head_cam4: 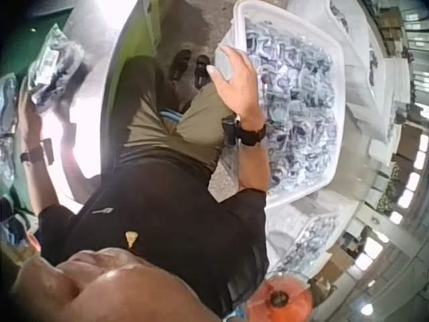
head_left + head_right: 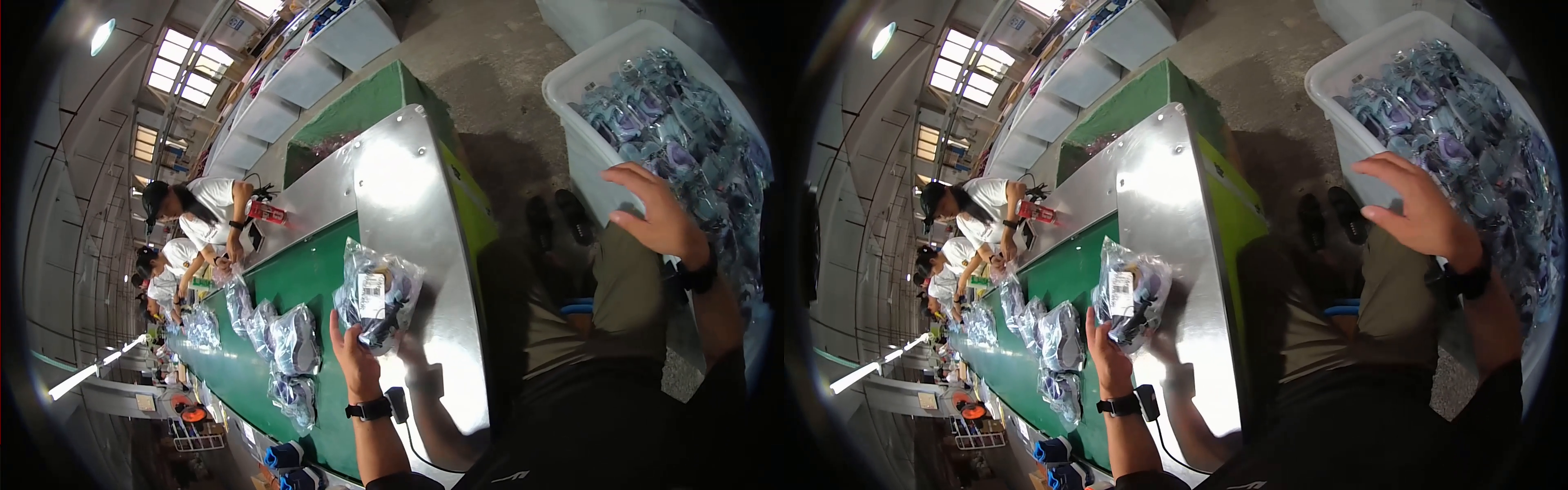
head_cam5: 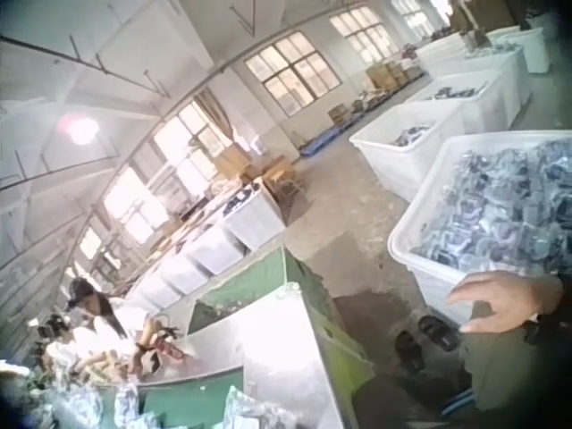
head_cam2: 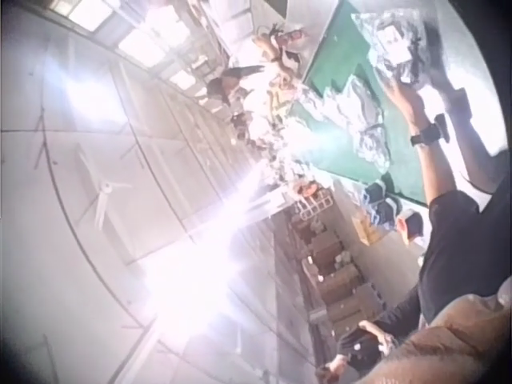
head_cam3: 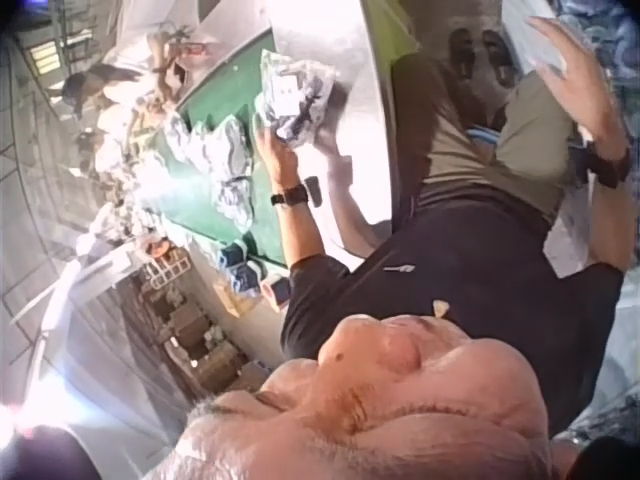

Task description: Sort packaged shoes from a large container onto a conveyor belt.

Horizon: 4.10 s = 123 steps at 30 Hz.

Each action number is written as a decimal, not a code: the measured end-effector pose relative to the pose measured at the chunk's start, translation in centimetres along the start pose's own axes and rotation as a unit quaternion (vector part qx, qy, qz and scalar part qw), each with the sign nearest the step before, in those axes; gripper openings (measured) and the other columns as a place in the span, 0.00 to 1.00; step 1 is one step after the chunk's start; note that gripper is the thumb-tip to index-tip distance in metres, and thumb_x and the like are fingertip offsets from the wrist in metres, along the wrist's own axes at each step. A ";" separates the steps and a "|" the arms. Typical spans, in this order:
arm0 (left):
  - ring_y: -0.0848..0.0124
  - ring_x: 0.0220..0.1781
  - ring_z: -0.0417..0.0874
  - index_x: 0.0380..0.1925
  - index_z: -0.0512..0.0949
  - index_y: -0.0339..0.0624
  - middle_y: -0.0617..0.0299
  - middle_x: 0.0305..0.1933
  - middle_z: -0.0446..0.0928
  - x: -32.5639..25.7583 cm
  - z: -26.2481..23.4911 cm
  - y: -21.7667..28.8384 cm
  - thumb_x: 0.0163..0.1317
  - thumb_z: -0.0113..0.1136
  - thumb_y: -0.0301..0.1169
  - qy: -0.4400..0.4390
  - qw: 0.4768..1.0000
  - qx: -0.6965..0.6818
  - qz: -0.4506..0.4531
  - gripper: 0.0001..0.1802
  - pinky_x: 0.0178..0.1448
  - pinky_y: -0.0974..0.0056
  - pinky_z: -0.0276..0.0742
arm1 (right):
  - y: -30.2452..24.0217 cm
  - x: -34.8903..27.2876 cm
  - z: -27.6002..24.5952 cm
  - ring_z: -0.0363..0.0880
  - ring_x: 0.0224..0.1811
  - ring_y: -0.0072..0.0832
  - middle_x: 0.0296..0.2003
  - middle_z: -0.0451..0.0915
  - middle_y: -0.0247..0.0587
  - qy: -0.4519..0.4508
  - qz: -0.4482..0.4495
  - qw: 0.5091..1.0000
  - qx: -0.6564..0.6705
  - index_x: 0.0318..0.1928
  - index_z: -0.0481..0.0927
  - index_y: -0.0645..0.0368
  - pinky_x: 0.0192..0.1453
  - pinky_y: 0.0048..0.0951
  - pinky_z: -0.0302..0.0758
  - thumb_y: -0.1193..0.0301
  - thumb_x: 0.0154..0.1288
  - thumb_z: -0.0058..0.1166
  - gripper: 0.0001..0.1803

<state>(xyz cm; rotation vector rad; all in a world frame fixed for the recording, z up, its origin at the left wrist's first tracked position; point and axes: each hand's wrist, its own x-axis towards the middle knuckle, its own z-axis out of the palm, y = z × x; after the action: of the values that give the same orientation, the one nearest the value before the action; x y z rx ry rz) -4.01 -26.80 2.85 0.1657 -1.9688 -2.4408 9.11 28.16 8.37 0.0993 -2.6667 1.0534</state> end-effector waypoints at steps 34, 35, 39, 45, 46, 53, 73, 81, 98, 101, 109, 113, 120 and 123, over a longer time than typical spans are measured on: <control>0.64 0.52 0.84 0.65 0.76 0.39 0.57 0.55 0.83 -4.6 22.4 -9.8 0.78 0.56 0.46 -0.340 0.882 -0.074 -0.317 0.26 0.54 0.59 0.83 | 19.5 -7.2 -14.7 0.75 0.66 0.54 0.60 0.77 0.54 0.230 0.336 0.848 -0.340 0.73 0.68 0.46 0.66 0.47 0.77 0.56 0.57 0.72 0.44; 0.64 0.52 0.85 0.65 0.76 0.39 0.57 0.54 0.84 -4.6 22.5 -9.8 0.78 0.56 0.44 -0.336 0.884 -0.065 -0.318 0.24 0.53 0.59 0.83 | 22.4 -9.1 -13.6 0.76 0.66 0.54 0.61 0.77 0.54 0.148 0.369 0.856 -0.330 0.72 0.67 0.45 0.66 0.47 0.76 0.55 0.59 0.70 0.42; 0.61 0.51 0.86 0.65 0.76 0.40 0.55 0.54 0.84 -4.9 22.1 -8.9 0.79 0.54 0.39 -0.291 0.915 0.006 -0.279 0.21 0.51 0.59 0.84 | 28.8 -10.8 -9.8 0.78 0.63 0.55 0.60 0.79 0.57 0.095 0.393 0.885 -0.230 0.69 0.71 0.49 0.67 0.49 0.75 0.53 0.65 0.63 0.35; 0.70 0.51 0.85 0.63 0.78 0.40 0.58 0.54 0.84 -5.1 22.4 -10.4 0.79 0.56 0.35 -0.302 0.906 -0.017 -0.297 0.18 0.55 0.63 0.83 | 24.9 -7.6 -8.6 0.74 0.69 0.45 0.66 0.76 0.54 0.215 0.255 0.928 -0.164 0.69 0.73 0.62 0.75 0.42 0.70 0.70 0.67 0.62 0.31; 0.71 0.51 0.84 0.63 0.78 0.41 0.59 0.54 0.84 -4.9 22.8 -11.0 0.80 0.55 0.35 -0.329 0.904 -0.024 -0.270 0.18 0.54 0.64 0.82 | 26.0 -8.6 -9.2 0.73 0.70 0.43 0.65 0.77 0.51 0.239 0.174 0.923 -0.246 0.70 0.73 0.61 0.76 0.41 0.68 0.72 0.69 0.62 0.30; 0.75 0.51 0.83 0.61 0.78 0.41 0.64 0.51 0.83 -4.2 17.4 -7.5 0.78 0.59 0.32 -0.243 0.946 -0.097 -0.190 0.15 0.56 0.67 0.80 | 14.6 0.6 4.3 0.71 0.72 0.45 0.67 0.73 0.51 0.060 0.027 0.989 -0.131 0.68 0.73 0.63 0.77 0.40 0.64 0.78 0.66 0.57 0.29; 0.46 0.50 0.88 0.57 0.81 0.27 0.42 0.46 0.88 11.6 -24.9 3.0 0.69 0.65 0.54 0.234 0.748 0.619 -0.055 0.36 0.54 0.45 0.81 | 14.4 1.2 8.3 0.69 0.72 0.48 0.49 0.80 0.45 0.084 0.027 0.974 -0.210 0.46 0.80 0.60 0.72 0.48 0.64 0.78 0.52 0.67 0.18; 0.79 0.32 0.78 0.51 0.75 0.38 0.68 0.37 0.78 4.8 -12.3 -0.9 0.70 0.68 0.32 0.078 0.949 0.304 0.016 0.16 0.29 0.72 0.70 | 14.3 0.7 8.2 0.69 0.72 0.49 0.46 0.80 0.44 0.083 0.019 0.972 -0.220 0.43 0.81 0.58 0.72 0.49 0.64 0.77 0.52 0.68 0.16; 0.60 0.73 0.68 0.84 0.37 0.48 0.45 0.78 0.55 -2.2 5.9 -3.5 0.76 0.60 0.34 -0.001 0.992 0.126 0.017 0.49 0.75 0.55 0.67 | 14.3 0.7 8.1 0.68 0.74 0.46 0.47 0.82 0.43 0.077 0.023 0.971 -0.225 0.42 0.85 0.59 0.74 0.49 0.63 0.72 0.57 0.68 0.11; 0.59 0.76 0.64 0.83 0.39 0.44 0.46 0.82 0.49 -1.0 8.7 -4.3 0.74 0.59 0.30 -0.002 0.996 0.092 0.021 0.48 0.75 0.58 0.66 | 14.0 0.1 8.0 0.68 0.73 0.47 0.48 0.83 0.44 0.072 0.037 0.970 -0.230 0.44 0.85 0.58 0.74 0.49 0.63 0.71 0.57 0.68 0.14; 0.52 0.61 0.83 0.72 0.68 0.47 0.54 0.66 0.76 -4.8 16.7 -3.2 0.64 0.55 0.42 -0.120 0.961 -0.106 -0.226 0.35 0.59 0.41 0.85 | 3.1 1.1 4.0 0.69 0.71 0.50 0.66 0.72 0.48 0.014 -0.104 0.994 -0.030 0.71 0.72 0.50 0.75 0.49 0.67 0.68 0.49 0.74 0.45; 0.53 0.67 0.78 0.65 0.73 0.46 0.50 0.65 0.76 -8.8 17.7 -6.3 0.66 0.55 0.52 -0.271 0.945 -0.069 -0.173 0.32 0.70 0.40 0.76 | -0.9 1.0 4.5 0.73 0.68 0.44 0.65 0.72 0.42 0.000 -0.346 0.938 -0.023 0.73 0.73 0.44 0.69 0.45 0.73 0.73 0.57 0.63 0.40; 0.57 0.55 0.84 0.67 0.74 0.40 0.53 0.58 0.82 -10.3 20.7 -10.0 0.77 0.53 0.43 -0.275 0.884 -0.125 -0.356 0.26 0.59 0.54 0.81 | 1.5 -2.9 1.7 0.78 0.51 0.45 0.48 0.76 0.44 -0.063 -0.258 0.964 -0.005 0.73 0.71 0.52 0.56 0.44 0.74 0.64 0.49 0.70 0.46; 0.61 0.49 0.86 0.69 0.71 0.42 0.54 0.56 0.83 -8.2 19.6 -12.5 0.82 0.50 0.42 -0.295 0.925 0.058 -0.234 0.24 0.52 0.57 0.82 | 3.0 -3.2 -3.7 0.80 0.50 0.46 0.50 0.77 0.45 0.013 -0.169 0.984 -0.047 0.70 0.72 0.52 0.55 0.46 0.78 0.68 0.44 0.75 0.48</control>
<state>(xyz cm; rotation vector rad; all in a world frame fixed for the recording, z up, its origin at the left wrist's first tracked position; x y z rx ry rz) 3.36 -4.45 -4.56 -0.1400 -2.5684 -2.9285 12.55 32.76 8.06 0.4951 -2.5492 0.8134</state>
